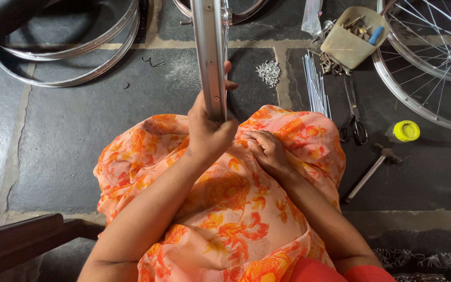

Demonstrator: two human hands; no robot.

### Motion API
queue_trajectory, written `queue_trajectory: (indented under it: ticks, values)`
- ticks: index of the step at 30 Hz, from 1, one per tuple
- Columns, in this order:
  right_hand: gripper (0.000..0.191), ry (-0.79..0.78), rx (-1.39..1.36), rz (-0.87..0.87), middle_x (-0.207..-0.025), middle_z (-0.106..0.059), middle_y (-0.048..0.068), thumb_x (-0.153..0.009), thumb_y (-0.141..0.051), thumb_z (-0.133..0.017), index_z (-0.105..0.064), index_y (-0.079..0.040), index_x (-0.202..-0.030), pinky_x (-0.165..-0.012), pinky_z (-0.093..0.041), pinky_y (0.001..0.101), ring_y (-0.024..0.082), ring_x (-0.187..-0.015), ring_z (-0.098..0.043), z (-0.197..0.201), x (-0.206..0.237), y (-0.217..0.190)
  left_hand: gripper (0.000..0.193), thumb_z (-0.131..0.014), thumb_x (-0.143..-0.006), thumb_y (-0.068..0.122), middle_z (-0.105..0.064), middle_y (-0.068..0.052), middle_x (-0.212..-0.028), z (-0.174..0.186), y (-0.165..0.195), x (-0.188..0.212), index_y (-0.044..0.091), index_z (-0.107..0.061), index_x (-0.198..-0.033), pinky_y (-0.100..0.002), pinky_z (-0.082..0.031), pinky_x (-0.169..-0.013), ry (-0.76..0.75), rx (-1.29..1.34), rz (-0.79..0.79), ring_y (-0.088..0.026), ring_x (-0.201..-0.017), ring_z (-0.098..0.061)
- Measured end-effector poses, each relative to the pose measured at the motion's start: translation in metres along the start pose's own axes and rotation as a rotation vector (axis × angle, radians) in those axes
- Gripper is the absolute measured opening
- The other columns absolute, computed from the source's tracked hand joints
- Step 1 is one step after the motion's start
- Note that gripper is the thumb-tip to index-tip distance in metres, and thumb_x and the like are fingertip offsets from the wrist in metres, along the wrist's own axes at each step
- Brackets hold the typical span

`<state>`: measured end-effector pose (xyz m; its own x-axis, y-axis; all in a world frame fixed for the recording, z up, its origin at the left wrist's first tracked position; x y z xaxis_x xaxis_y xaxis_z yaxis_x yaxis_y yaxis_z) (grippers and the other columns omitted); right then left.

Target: The person assembles a bicycle wheel by inserting spokes into the rim and hub, then securing them with nipples. They rotate the wheel to access different spoke holes and tighten the connections by hand.

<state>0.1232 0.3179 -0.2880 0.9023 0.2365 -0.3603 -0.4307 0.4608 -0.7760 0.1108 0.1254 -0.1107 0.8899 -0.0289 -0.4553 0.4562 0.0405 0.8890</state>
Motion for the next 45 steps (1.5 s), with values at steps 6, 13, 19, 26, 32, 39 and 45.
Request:
queue_trajectory:
  ticks: [6, 13, 19, 26, 32, 39, 45]
  values:
    - [0.031, -0.056, -0.058, -0.156, -0.114, -0.072, 0.011, -0.094, -0.015, -0.063, -0.067, -0.004, -0.123, -0.095, -0.055, 0.0357, 0.024, -0.105, -0.071, -0.001, -0.005, 0.010, 0.057, -0.050, -0.075, -0.017, -0.052, -0.004, -0.157, 0.001, 0.004, 0.000, 0.002, -0.057, -0.128, -0.018, -0.048, -0.075, -0.003, -0.010, -0.039, -0.003, -0.088, -0.058]
    - [0.028, -0.029, 0.019, -0.032, -0.112, -0.075, 0.010, -0.095, -0.013, -0.065, -0.068, -0.004, -0.121, -0.099, -0.053, 0.0378, 0.026, -0.107, -0.070, -0.005, -0.002, 0.018, 0.071, -0.049, -0.075, -0.016, -0.056, -0.009, -0.152, 0.009, 0.005, -0.006, 0.003, -0.049, -0.143, -0.020, -0.052, -0.061, 0.006, 0.071, 0.127, -0.003, -0.077, -0.062]
    - [0.030, -0.104, -0.215, -0.133, -0.114, -0.072, 0.007, -0.096, -0.010, -0.062, -0.066, -0.003, -0.125, -0.090, -0.057, 0.0324, 0.016, -0.104, -0.069, 0.004, -0.010, 0.018, 0.061, -0.052, -0.076, -0.016, -0.047, -0.010, -0.163, 0.017, -0.006, -0.007, 0.002, -0.053, -0.135, -0.021, -0.052, -0.076, -0.011, 0.133, 0.028, -0.006, -0.104, -0.060]
    - [0.024, 0.300, 0.239, -0.140, -0.113, -0.073, 0.014, -0.097, -0.003, -0.066, -0.072, -0.003, -0.120, -0.080, -0.058, 0.0325, 0.020, -0.093, -0.071, 0.130, -0.035, 0.120, 0.060, -0.053, -0.073, -0.016, -0.050, -0.009, -0.160, 0.035, -0.005, -0.005, 0.002, -0.054, -0.130, -0.019, -0.050, -0.080, -0.058, 0.083, 0.060, -0.002, -0.097, -0.058]
    - [0.028, 0.098, 0.283, -0.635, -0.099, -0.076, 0.015, -0.081, -0.021, -0.078, -0.075, -0.006, -0.105, -0.079, -0.057, 0.0380, 0.027, -0.091, -0.074, 0.172, -0.017, 0.202, 0.069, -0.052, -0.076, -0.018, -0.054, -0.011, -0.154, 0.038, -0.007, -0.010, 0.003, -0.055, -0.142, -0.019, -0.049, -0.085, -0.100, 0.075, 0.098, -0.004, -0.110, -0.055]
    - [0.030, 0.056, 0.477, -0.746, -0.103, -0.075, 0.016, -0.085, -0.031, -0.070, -0.072, -0.009, -0.105, -0.083, -0.054, 0.0437, 0.035, -0.099, -0.070, 0.158, 0.006, 0.201, 0.063, -0.048, -0.075, -0.017, -0.045, -0.013, -0.164, 0.046, -0.012, -0.012, 0.006, -0.054, -0.134, -0.020, -0.051, -0.086, -0.081, 0.243, 0.106, -0.007, -0.122, -0.056]
    - [0.033, 0.069, 0.480, -0.733, -0.106, -0.073, 0.018, -0.089, -0.035, -0.065, -0.067, -0.009, -0.109, -0.087, -0.053, 0.0470, 0.038, -0.103, -0.068, 0.154, 0.010, 0.198, 0.065, -0.048, -0.072, -0.018, -0.043, -0.014, -0.165, 0.050, -0.014, -0.012, 0.007, -0.055, -0.131, -0.020, -0.049, -0.091, -0.072, 0.192, 0.092, -0.009, -0.132, -0.053]
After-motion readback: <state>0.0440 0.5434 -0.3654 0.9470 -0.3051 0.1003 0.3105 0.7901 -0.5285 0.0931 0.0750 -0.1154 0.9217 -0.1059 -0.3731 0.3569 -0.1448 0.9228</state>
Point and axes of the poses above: each hand's wrist, its own x-axis away from the middle knuckle, its own z-axis out of the back of the hand, y = z × x, the point moved 1 cm from there along -x, towards the middle knuckle
